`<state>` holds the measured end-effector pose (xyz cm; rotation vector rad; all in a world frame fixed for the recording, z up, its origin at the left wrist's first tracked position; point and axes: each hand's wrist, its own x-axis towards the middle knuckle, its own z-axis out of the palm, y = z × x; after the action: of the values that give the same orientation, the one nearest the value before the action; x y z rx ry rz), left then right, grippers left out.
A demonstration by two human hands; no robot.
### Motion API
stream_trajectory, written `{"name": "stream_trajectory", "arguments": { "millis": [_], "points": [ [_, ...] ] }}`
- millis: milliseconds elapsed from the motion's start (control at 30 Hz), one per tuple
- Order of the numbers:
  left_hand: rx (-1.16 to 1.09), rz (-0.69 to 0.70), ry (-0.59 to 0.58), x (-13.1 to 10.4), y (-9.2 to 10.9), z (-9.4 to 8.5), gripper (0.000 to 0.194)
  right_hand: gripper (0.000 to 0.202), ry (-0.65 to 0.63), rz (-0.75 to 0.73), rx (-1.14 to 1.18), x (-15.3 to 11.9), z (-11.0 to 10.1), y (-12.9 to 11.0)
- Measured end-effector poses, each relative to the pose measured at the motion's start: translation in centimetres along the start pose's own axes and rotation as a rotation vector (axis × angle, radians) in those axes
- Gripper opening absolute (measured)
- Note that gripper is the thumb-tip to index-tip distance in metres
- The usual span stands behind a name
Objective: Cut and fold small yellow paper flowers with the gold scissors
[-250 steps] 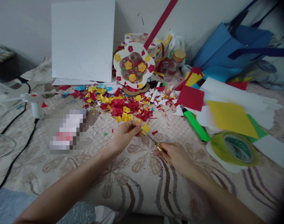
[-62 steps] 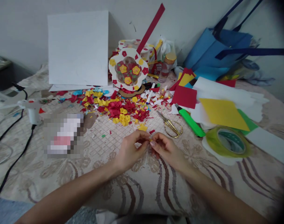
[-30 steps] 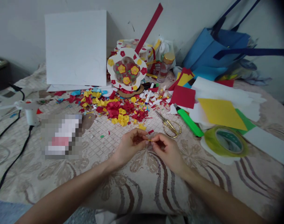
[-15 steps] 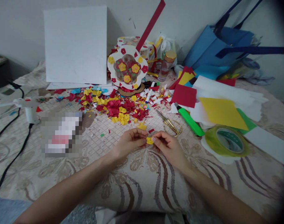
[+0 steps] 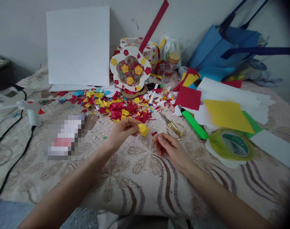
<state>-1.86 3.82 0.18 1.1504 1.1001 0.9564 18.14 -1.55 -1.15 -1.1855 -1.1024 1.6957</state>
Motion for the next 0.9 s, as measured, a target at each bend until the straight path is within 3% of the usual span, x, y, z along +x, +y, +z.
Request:
{"name": "stream_trajectory", "arguments": {
  "millis": [100, 200, 267, 367, 433, 533, 700, 900],
  "points": [
    [0.296, 0.19, 0.22, 1.9, 1.1, -2.1, 0.015, 0.026, -0.028, 0.014, -0.037, 0.1, -0.2, 0.0],
    [0.787, 0.517, 0.442, 2.3, 1.4, -2.7, 0.022, 0.026, -0.021, -0.025, -0.105, 0.2, -0.4, 0.0],
    [0.947, 0.574, 0.349, 1.6, 0.9, -2.0, 0.021, 0.025, 0.0, -0.06, -0.169, 0.3, -0.6, 0.0],
    [0.968, 0.54, -0.009, 0.0, -0.6, -0.1, 0.012, 0.025, 0.023, -0.087, -0.236, 0.5, -0.8, -0.2],
    [1.042, 0.55, -0.075, -0.7, -1.5, 1.1, 0.011, 0.025, 0.03, -0.095, -0.25, 0.6, -0.9, -0.3],
    [1.147, 0.557, -0.096, -0.9, -2.2, 2.0, 0.01, 0.025, 0.041, -0.103, -0.25, 0.7, -1.2, -0.3],
    [1.265, 0.557, -0.089, -0.8, -2.1, 1.9, 0.015, 0.023, 0.058, -0.132, -0.247, 0.8, -1.6, -0.2],
    [1.237, 0.534, -0.061, -0.9, -2.2, 1.9, 0.011, 0.024, 0.064, -0.141, -0.236, 1.0, -1.7, -0.1]
  ]
}}
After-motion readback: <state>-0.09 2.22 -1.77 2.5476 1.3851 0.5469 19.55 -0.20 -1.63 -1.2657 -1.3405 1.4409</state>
